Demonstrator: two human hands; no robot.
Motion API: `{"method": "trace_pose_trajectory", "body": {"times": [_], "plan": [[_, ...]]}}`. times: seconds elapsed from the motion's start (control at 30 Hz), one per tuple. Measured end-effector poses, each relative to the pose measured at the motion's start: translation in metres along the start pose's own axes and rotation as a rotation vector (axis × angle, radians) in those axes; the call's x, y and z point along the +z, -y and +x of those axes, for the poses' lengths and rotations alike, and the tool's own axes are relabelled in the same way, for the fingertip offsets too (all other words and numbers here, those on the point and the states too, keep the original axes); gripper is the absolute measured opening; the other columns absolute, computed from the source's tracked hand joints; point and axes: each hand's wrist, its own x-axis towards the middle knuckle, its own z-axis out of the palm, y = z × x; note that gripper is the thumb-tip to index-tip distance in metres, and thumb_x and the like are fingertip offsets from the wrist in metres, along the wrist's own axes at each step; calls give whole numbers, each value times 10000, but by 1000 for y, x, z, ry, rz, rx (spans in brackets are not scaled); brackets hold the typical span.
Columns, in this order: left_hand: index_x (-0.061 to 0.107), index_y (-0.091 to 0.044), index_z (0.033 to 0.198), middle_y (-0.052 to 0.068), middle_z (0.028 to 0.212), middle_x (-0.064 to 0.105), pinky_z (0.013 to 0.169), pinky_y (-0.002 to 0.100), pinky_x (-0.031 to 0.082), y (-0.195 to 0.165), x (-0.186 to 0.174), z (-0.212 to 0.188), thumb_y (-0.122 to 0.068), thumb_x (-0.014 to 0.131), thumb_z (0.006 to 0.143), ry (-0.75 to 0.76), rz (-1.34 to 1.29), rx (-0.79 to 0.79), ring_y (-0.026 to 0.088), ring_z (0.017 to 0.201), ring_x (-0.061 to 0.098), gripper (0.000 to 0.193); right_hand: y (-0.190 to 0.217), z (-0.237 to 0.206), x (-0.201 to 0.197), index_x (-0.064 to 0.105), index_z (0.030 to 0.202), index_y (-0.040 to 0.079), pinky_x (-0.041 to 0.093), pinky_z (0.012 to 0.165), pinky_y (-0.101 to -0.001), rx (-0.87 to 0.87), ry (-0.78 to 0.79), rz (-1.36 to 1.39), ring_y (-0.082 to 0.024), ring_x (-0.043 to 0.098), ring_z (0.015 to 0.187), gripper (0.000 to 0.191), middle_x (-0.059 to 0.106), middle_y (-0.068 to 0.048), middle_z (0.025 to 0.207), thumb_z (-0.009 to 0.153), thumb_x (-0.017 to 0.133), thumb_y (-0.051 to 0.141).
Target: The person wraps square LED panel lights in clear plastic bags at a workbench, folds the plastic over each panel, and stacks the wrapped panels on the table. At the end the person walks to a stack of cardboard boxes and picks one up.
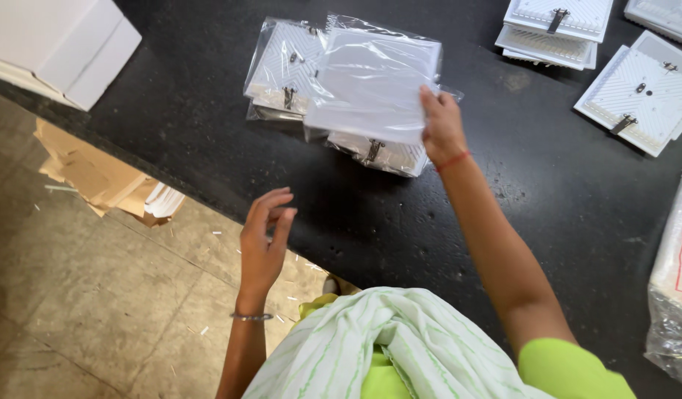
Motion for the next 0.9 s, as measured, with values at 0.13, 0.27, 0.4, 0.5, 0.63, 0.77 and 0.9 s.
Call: {"method": "trace_pose_trajectory", "body": {"times": [0.13,0.27,0.4,0.5,0.63,0.77,0.9], "plan": [[659,-36,1194,92,1345,659,795,260,568,14,-19,3,-82,632,997,-5,72,-69,126,935,710,203,-17,38,32,550,970,97,304,378,-283,13,-96,-31,-84,437,511,284,548,18,760,961,716,327],[652,-20,1190,108,1363,633,843,264,568,20,-10,9,-75,611,1011,53,57,-61,135,977,709,192,-24,50,39,499,957,121,283,417,-307,-4,-140,-32,-93,396,570,355,430,26,740,928,771,347],[652,-15,1174,112,1365,624,855,263,569,13,26,16,-77,591,1031,159,18,-40,140,1008,707,168,-16,40,8,535,1250,53,523,682,-317,138,50,-19,-124,462,718,466,483,-37,942,969,721,375],[658,-10,1163,117,1371,616,850,265,560,2,62,17,-75,595,1031,256,-2,-8,140,983,693,160,3,0,-35,516,1366,8,582,969,-337,49,157,-46,-129,653,1066,535,598,-64,1253,972,702,318],[669,-8,1158,108,1349,633,819,265,551,-19,128,9,-79,615,1022,417,-7,18,129,965,676,163,32,-93,-124,576,1346,23,580,983,-347,-1,255,-84,-159,663,1126,416,628,-66,1241,1017,640,269],[668,-11,1162,102,1343,639,844,275,558,-50,210,-19,-77,630,1011,634,-76,62,138,997,682,169,42,-214,-231,672,1210,-3,591,914,-306,34,237,-180,-130,661,1029,286,688,-43,1115,1065,588,230],[684,-24,1155,101,1327,653,864,291,577,-90,289,-63,-71,657,996,839,-88,220,159,1001,698,168,38,-324,-329,709,1136,-2,599,857,-290,17,-159,-250,-129,712,959,241,741,-69,1067,1053,552,161]]}}
